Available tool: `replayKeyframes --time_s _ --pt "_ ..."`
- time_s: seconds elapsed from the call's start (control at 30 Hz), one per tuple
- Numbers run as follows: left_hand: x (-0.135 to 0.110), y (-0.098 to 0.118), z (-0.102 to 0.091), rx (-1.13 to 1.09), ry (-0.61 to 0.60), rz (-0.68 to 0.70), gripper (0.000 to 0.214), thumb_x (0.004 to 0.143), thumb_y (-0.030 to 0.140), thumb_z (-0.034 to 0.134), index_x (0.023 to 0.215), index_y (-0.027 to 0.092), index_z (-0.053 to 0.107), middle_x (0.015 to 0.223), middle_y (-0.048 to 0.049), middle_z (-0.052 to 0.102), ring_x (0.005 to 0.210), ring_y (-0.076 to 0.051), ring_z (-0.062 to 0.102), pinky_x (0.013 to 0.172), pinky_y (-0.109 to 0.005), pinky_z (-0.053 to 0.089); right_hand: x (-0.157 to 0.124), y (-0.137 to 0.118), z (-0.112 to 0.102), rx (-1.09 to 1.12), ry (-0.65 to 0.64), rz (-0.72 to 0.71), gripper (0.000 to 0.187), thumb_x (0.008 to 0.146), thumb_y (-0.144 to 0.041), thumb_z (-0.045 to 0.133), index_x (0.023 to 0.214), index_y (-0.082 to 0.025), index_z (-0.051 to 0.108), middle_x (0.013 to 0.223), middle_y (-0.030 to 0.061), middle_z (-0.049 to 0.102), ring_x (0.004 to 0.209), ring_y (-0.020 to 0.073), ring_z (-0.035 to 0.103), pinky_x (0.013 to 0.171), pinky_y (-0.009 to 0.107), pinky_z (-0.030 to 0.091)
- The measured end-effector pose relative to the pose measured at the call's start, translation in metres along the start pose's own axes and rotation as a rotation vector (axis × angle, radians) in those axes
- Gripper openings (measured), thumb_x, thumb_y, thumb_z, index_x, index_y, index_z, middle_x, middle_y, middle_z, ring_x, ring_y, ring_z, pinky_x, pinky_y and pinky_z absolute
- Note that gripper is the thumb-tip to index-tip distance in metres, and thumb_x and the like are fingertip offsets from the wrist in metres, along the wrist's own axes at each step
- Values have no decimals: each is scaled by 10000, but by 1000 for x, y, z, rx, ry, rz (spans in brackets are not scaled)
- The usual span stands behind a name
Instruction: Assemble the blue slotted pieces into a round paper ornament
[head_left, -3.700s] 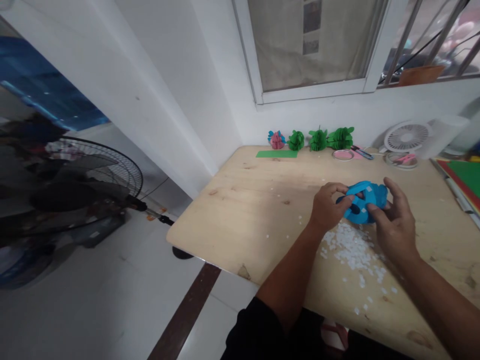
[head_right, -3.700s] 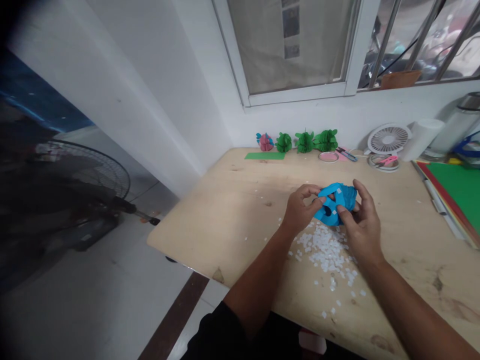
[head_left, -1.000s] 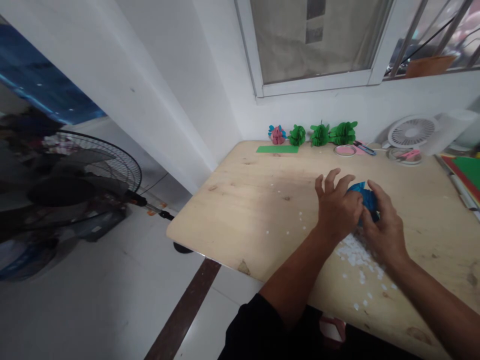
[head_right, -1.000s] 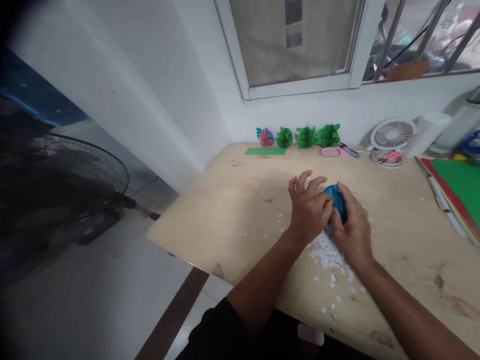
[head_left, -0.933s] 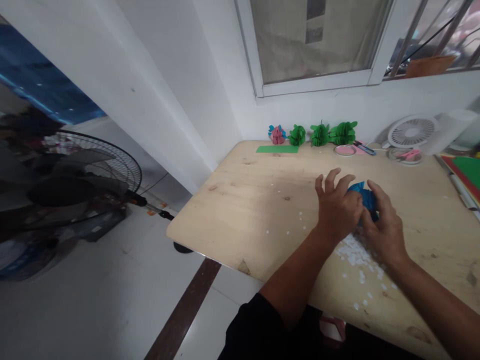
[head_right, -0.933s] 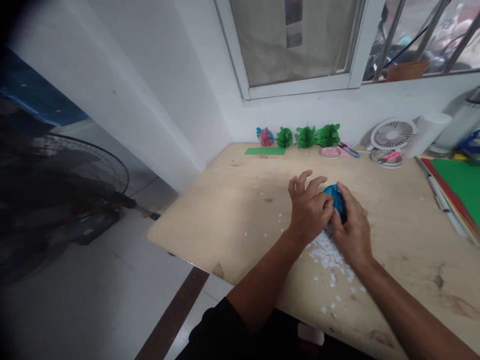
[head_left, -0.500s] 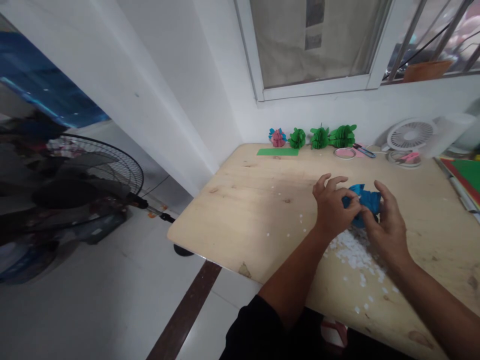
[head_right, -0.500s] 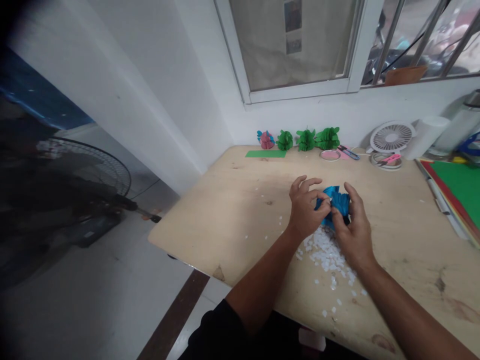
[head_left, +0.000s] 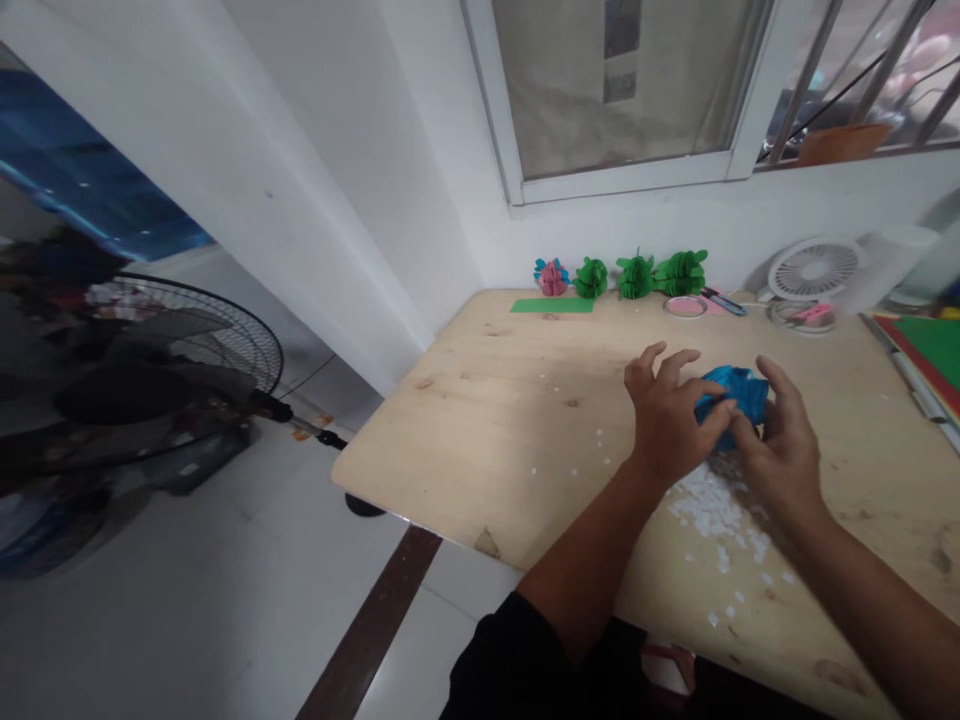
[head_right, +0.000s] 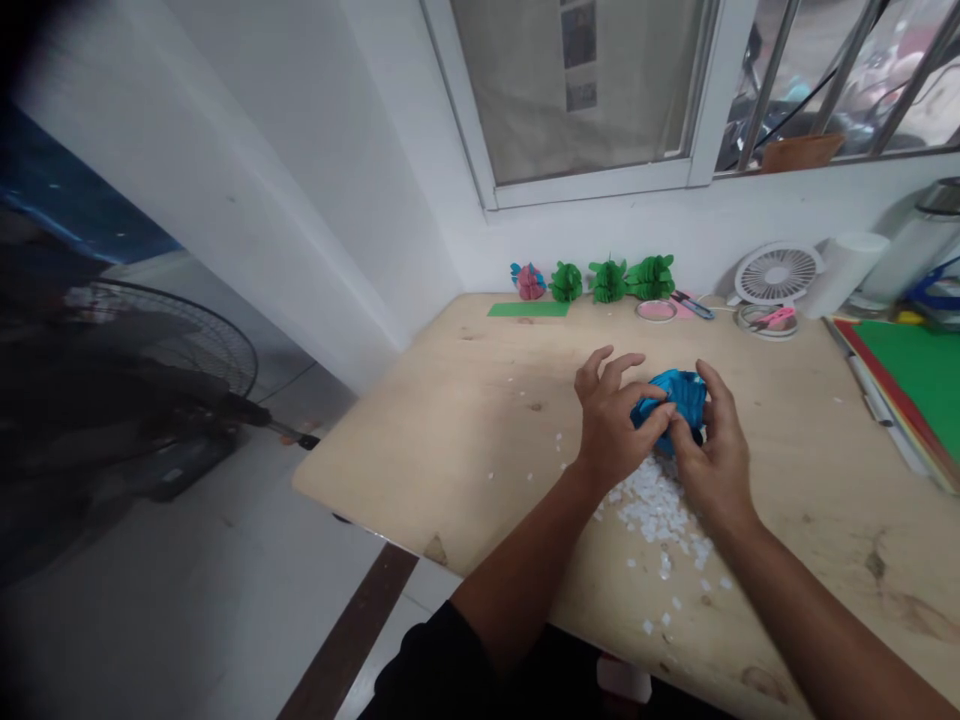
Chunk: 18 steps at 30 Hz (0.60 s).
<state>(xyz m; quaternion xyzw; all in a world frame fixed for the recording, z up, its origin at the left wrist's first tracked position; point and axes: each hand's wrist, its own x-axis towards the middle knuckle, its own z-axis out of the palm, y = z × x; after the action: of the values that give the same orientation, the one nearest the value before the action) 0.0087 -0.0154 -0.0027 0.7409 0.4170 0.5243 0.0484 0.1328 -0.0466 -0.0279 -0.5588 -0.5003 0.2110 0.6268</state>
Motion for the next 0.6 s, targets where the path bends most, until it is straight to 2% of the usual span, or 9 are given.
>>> replayKeyframes --time_s 0.13,0.23,0.43,0.6 --pt "0 1 -1 112 -31 31 60 812 296 697 814 260 744 1239 -30 670 1345 -286 413 1147 -507 271 -2 0 0 -135 -24 -58 664 804 -415 663 1426 -268 483 1306 97 598 1073 239 609 912 446 504" --pt "0 1 -1 151 -27 50 81 824 285 674 786 256 739 1234 -25 676 1337 -288 422 1147 -517 245 -3 -4 0 -231 -33 -103 649 828 -376 624 1448 -277 460 1415 94 542 1116 246 600 958 453 477" --pt "0 1 -2 139 -19 43 94 826 264 658 776 257 738 1222 -20 681 1334 -270 422 1152 -503 239 -5 -12 -1 -335 -22 -147 629 833 -351 598 1446 -293 467 1410 76 557 1150 261 608 931 426 505" --pt "0 0 -2 94 15 39 86 818 266 664 775 261 738 1205 -9 688 1320 -252 430 1154 -474 262 -5 -13 -1 -361 -29 -164 628 838 -359 585 1449 -274 468 1398 98 568 1153 275 615 937 447 513"
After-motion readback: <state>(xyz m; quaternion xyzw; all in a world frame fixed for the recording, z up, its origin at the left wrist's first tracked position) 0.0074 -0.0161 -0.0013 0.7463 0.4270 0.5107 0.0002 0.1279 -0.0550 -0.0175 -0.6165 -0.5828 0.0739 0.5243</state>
